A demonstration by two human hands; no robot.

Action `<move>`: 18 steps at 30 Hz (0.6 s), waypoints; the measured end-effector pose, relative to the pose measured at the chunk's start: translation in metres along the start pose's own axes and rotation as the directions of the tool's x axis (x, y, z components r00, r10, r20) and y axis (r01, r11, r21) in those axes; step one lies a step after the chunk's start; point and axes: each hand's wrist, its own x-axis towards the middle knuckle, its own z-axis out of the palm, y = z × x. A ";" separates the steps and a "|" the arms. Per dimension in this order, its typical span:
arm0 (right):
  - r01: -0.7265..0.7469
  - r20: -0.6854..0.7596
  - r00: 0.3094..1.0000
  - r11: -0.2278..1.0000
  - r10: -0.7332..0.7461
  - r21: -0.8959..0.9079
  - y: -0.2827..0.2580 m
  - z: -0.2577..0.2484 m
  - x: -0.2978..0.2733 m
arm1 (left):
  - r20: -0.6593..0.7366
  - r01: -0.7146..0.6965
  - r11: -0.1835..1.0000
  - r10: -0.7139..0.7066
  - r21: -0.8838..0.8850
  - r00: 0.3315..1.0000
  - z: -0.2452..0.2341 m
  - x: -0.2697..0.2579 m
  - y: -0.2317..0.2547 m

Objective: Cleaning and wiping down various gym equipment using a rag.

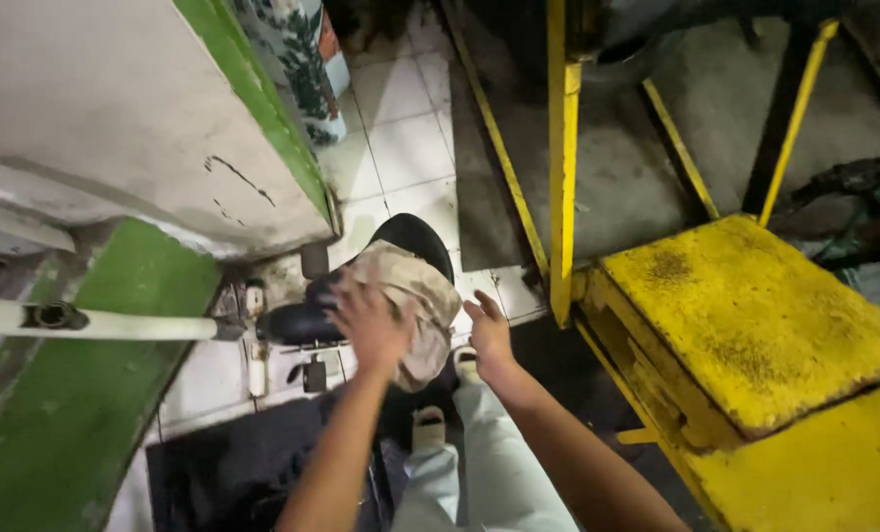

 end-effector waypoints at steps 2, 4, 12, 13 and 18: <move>0.382 0.153 0.921 0.909 -0.359 -0.164 0.022 -0.007 0.028 | 0.075 -0.130 0.951 0.113 0.281 0.991 0.028 -0.030 0.025; 0.181 0.183 0.971 0.974 -0.154 -0.139 -0.029 0.018 0.027 | 0.115 -0.185 0.955 0.162 0.231 0.980 0.029 -0.008 0.054; -0.164 0.300 0.934 0.979 0.193 -0.118 -0.021 0.003 0.058 | 0.220 -0.215 0.941 0.159 0.259 0.962 0.025 0.041 0.070; 0.094 0.611 0.785 0.994 -0.105 0.051 0.024 -0.007 0.081 | 0.168 -0.191 0.955 0.155 0.225 0.974 0.030 0.047 0.068; -0.062 0.515 0.857 0.993 0.002 0.099 -0.008 0.008 0.046 | 0.060 -0.111 0.966 0.100 0.231 0.993 0.044 0.065 0.031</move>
